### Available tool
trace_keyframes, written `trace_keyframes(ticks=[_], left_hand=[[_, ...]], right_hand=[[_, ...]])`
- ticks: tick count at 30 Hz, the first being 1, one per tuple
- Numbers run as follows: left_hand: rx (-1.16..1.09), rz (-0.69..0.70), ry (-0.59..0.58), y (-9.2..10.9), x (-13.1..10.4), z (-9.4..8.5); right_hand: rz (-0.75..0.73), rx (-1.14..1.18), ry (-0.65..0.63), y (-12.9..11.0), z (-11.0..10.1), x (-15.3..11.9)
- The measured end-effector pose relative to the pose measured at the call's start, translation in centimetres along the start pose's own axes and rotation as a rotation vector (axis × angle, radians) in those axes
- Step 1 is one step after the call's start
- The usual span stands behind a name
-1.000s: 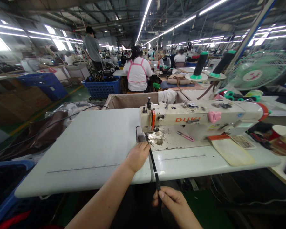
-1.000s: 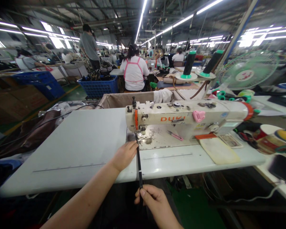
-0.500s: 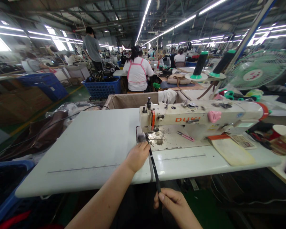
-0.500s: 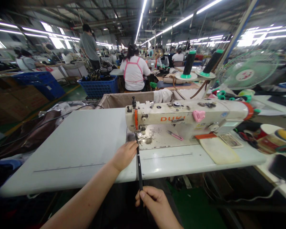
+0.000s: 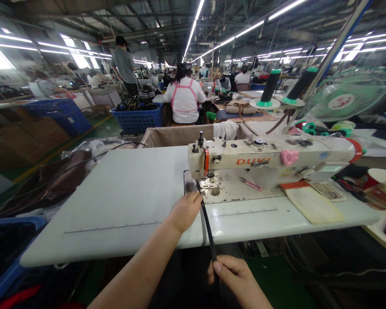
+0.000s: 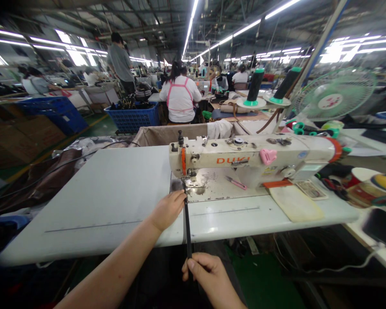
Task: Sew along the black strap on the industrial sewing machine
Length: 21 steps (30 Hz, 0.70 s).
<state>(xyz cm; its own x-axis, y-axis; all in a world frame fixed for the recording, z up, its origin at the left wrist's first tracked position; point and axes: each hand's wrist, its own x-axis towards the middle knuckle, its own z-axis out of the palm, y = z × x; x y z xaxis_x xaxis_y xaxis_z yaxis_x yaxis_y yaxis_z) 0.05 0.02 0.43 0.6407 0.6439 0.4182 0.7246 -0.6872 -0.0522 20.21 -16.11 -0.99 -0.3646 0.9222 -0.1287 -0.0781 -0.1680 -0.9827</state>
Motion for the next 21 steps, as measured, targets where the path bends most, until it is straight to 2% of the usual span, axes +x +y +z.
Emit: trace_keyframes(ticks=[14,21], left_hand=[[-0.073,-0.082,0.041,-0.08,0.61,0.38],[-0.002,0.0,0.052,-0.03,0.12,0.16]], right_hand=[[0.035,0.002,-0.022,-0.24,-0.09,0.0],[-0.037,0.01,-0.087,-0.17,-0.23,-0.02]])
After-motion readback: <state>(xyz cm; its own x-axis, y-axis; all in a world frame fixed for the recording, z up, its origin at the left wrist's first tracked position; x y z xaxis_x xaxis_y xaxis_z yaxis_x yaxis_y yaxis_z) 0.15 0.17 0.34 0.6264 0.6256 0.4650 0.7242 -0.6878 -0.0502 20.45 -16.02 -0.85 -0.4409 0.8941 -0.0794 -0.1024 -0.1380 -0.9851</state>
